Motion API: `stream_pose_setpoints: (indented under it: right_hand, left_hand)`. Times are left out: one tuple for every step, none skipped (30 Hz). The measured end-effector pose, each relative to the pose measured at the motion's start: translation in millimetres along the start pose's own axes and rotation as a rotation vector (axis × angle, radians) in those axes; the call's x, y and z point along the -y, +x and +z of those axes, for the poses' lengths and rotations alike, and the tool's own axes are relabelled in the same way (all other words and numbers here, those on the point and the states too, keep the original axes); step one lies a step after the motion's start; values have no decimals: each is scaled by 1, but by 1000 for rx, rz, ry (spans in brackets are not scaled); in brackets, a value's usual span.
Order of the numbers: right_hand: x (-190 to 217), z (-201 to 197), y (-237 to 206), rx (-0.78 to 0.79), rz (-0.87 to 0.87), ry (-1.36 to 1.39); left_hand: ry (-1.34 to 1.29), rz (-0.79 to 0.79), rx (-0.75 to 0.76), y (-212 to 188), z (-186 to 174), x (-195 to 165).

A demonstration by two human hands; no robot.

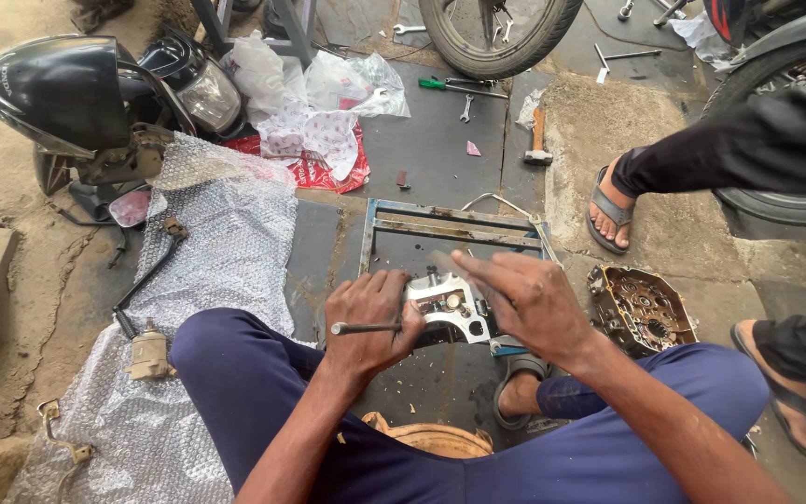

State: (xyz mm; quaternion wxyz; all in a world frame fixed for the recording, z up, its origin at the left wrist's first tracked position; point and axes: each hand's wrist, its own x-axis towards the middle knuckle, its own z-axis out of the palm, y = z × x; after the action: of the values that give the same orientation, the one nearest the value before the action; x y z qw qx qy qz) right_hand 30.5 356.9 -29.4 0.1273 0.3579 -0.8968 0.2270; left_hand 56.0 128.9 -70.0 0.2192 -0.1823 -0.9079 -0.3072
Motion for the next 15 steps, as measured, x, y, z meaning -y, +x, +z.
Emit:
stream_pose_setpoints:
  right_hand:
    - [0, 0, 0, -21, -5, 18]
    - [1, 1, 0, -44, -13, 36]
    - [2, 1, 0, -48, -20, 30]
    - [2, 1, -1, -51, -25, 25]
    - [3, 1, -1, -54, -32, 17]
    - [4, 2, -2, -30, -11, 2]
    - [5, 2, -2, -6, 10, -15]
    - [5, 2, -3, 17, 27, -35]
    - [5, 2, -2, -5, 7, -26]
    - [4, 3, -2, -27, -10, -16]
    - [4, 3, -2, -54, -26, -7]
    - [3, 3, -1, -47, -15, -7]
    - [3, 3, -1, -39, -3, -3]
    - [3, 4, -1, -28, 9, 3]
    - [3, 4, -1, -18, 19, 4]
  left_hand:
    - [-8, -9, 9, 0, 0, 0]
    - [-13, -18, 15, -1, 1, 0]
    - [-15, -27, 22, -1, 1, 0]
    - [-18, -25, 12, -1, 1, 0]
    - [-21, -21, 0, -1, 2, 0]
    - [-26, -14, -12, 0, 2, 0]
    - [-21, -21, 9, 0, 3, 0]
    - [-16, -27, 25, 1, 3, 0]
    - [-13, -36, 41, 2, 4, 0]
    - [-15, -35, 34, 2, 4, 0]
    - [-16, -30, 28, 2, 5, 0]
    - [-16, -25, 22, 3, 5, 0]
    - [-18, -31, 28, 3, 5, 0]
    - [-20, -39, 34, 3, 5, 0]
    - [-23, -53, 40, 3, 4, 0]
